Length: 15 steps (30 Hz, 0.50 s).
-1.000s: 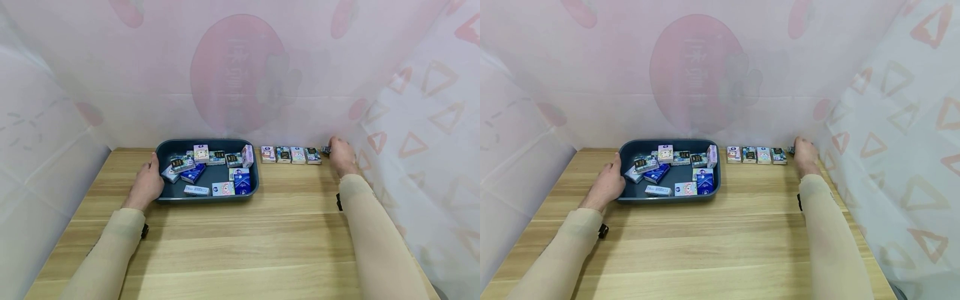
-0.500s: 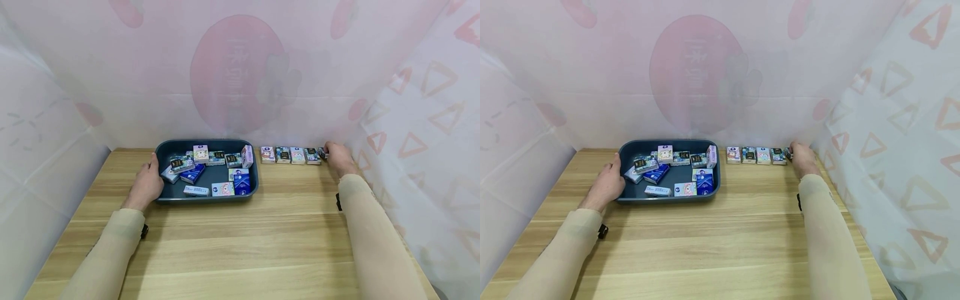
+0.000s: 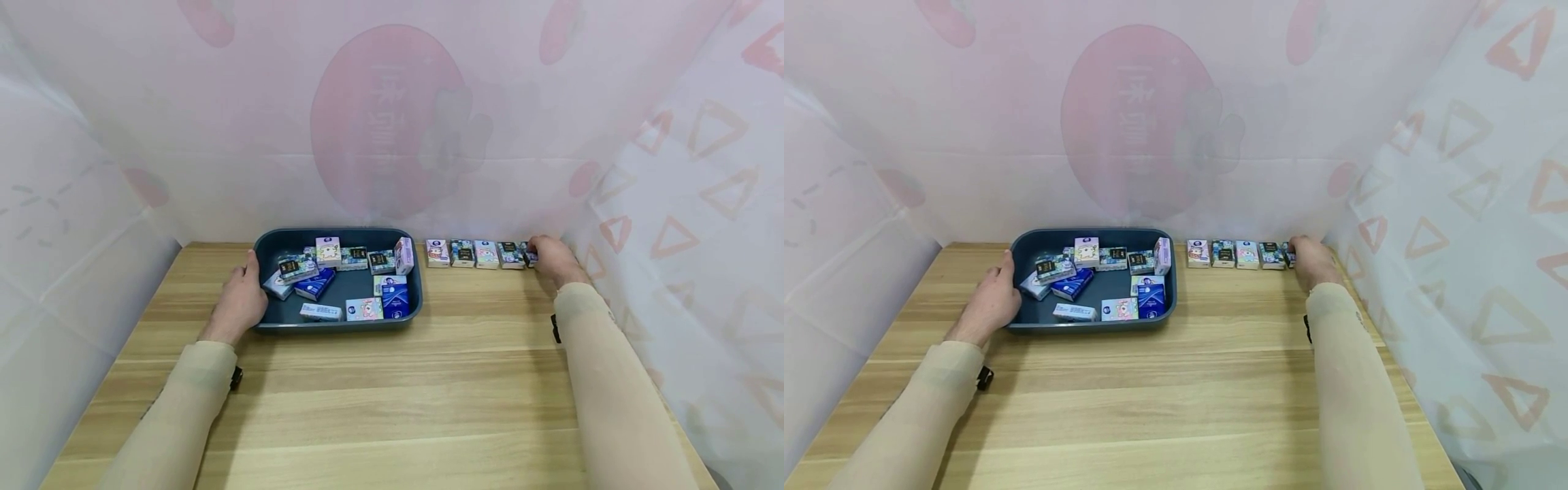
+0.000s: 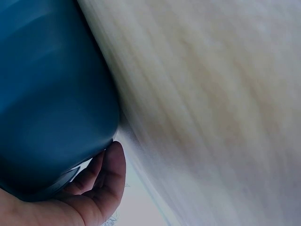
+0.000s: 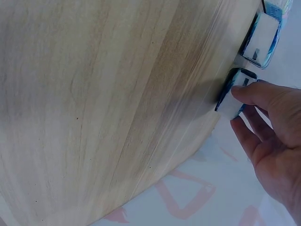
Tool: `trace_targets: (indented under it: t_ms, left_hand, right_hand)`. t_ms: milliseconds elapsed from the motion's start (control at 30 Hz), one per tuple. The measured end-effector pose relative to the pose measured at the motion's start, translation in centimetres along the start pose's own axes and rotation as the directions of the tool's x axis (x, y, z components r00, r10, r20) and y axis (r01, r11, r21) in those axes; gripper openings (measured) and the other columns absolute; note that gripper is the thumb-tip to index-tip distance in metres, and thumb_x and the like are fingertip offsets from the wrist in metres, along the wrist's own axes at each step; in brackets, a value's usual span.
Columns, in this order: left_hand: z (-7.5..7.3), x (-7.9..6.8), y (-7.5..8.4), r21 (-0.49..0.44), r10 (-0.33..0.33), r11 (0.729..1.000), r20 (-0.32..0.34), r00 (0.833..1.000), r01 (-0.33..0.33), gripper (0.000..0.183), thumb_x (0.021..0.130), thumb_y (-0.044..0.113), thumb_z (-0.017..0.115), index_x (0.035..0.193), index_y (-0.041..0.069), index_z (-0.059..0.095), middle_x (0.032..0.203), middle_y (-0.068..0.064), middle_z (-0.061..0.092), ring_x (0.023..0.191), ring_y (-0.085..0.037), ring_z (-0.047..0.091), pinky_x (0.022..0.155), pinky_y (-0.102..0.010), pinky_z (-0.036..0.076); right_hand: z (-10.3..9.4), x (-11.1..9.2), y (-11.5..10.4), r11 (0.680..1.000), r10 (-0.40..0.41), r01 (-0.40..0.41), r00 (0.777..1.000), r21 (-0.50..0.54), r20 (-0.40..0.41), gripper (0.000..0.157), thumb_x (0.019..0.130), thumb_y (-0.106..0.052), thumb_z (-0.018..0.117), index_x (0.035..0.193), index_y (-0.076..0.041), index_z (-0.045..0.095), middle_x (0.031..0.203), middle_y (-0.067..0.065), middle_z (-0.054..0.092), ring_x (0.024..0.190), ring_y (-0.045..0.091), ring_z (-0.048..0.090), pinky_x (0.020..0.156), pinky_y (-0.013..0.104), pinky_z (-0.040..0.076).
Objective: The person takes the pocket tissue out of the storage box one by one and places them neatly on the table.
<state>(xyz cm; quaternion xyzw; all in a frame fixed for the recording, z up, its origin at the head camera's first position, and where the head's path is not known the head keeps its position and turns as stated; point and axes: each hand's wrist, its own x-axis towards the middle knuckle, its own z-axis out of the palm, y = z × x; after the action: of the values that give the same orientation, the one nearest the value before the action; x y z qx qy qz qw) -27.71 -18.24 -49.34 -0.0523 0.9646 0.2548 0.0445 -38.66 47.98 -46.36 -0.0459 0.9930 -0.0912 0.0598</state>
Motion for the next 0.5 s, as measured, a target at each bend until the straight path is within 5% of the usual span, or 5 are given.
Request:
trace_targets:
  t_ms: [400,500]
  left_hand:
    - [0.1,0.2,-0.1,0.003,0.002,1.000,-0.006,1.000,-0.002,0.089,0.116,0.002,0.040,0.186,0.003,-0.014,0.176,-0.052,0.027,0.146,-0.062,0.052,0.128,-0.082,0.045]
    - [0.1,0.2,0.0,0.006,0.003,1.000,-0.010,1.000,-0.003,0.089,0.116,0.001,0.041,0.186,0.003,-0.014,0.176,-0.052,0.029,0.143,-0.061,0.054,0.127,-0.082,0.047]
  right_hand:
    - [-0.7,1.2,1.1,0.999,-0.020,0.018,0.998,0.027,0.067,0.039,0.103,0.014,0.066,0.141,0.007,0.074,0.148,0.035,0.072,0.142,0.057,0.067,0.127,0.070,0.053]
    - [-1.7,0.9,0.1,0.998,0.024,-0.030,0.994,0.054,0.102,0.037,0.108,0.009,0.063,0.143,0.007,0.073,0.149,0.035,0.073,0.141,0.057,0.068,0.123,0.071,0.056]
